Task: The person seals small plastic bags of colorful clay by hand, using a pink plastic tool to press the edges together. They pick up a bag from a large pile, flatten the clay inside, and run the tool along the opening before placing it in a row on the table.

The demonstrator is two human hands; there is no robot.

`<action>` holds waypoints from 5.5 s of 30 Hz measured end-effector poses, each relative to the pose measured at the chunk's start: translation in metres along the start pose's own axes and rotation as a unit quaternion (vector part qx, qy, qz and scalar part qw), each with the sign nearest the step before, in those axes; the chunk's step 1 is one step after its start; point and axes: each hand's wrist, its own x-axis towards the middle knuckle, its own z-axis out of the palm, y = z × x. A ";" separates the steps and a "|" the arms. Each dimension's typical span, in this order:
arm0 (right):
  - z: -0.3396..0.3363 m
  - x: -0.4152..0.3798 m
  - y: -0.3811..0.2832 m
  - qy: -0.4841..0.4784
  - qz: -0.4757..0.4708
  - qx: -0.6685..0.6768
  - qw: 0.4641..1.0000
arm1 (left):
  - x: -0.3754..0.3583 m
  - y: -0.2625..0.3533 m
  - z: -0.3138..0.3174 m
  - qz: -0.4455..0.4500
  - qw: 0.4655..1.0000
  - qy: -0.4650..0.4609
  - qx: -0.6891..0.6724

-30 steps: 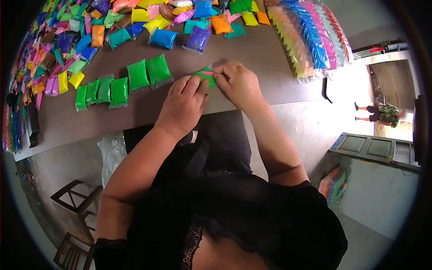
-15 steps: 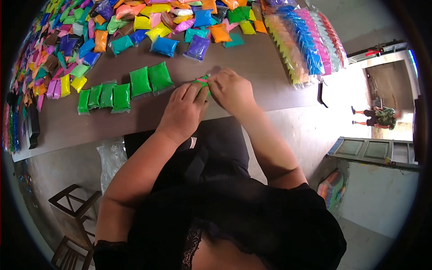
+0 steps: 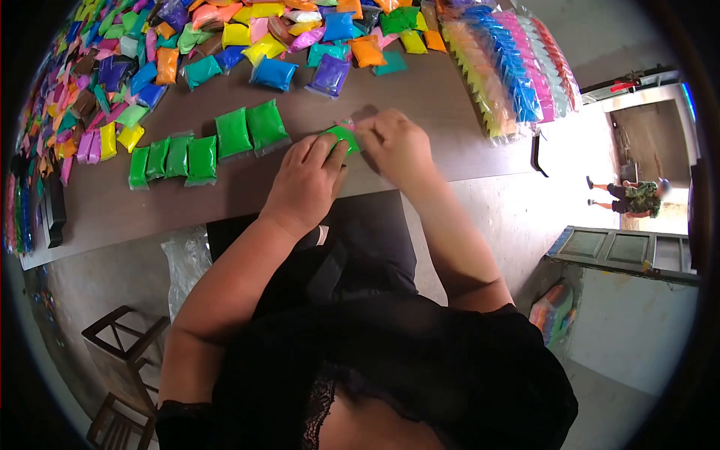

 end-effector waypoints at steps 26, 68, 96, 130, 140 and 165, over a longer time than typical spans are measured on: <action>0.006 -0.012 0.018 0.169 0.153 0.206 0.952 | -0.003 0.002 -0.009 0.002 0.999 -0.041 -0.004; 0.004 0.035 -0.006 -0.054 -0.116 -0.043 0.991 | -0.017 0.004 -0.004 0.014 0.999 -0.014 -0.050; -0.019 -0.006 0.004 -0.076 0.243 0.632 0.732 | 0.034 -0.007 -0.025 -0.324 0.662 -0.077 -0.672; -0.058 -0.022 -0.033 0.084 0.150 0.354 0.919 | 0.016 0.034 -0.038 -0.357 0.550 -0.011 -0.755; -0.019 -0.027 0.010 -0.020 0.295 0.391 0.871 | 0.018 -0.013 -0.020 -0.080 0.990 0.099 -0.062; -0.028 -0.030 0.003 -0.005 0.138 0.189 0.972 | -0.001 0.005 -0.005 0.037 0.996 0.006 -0.075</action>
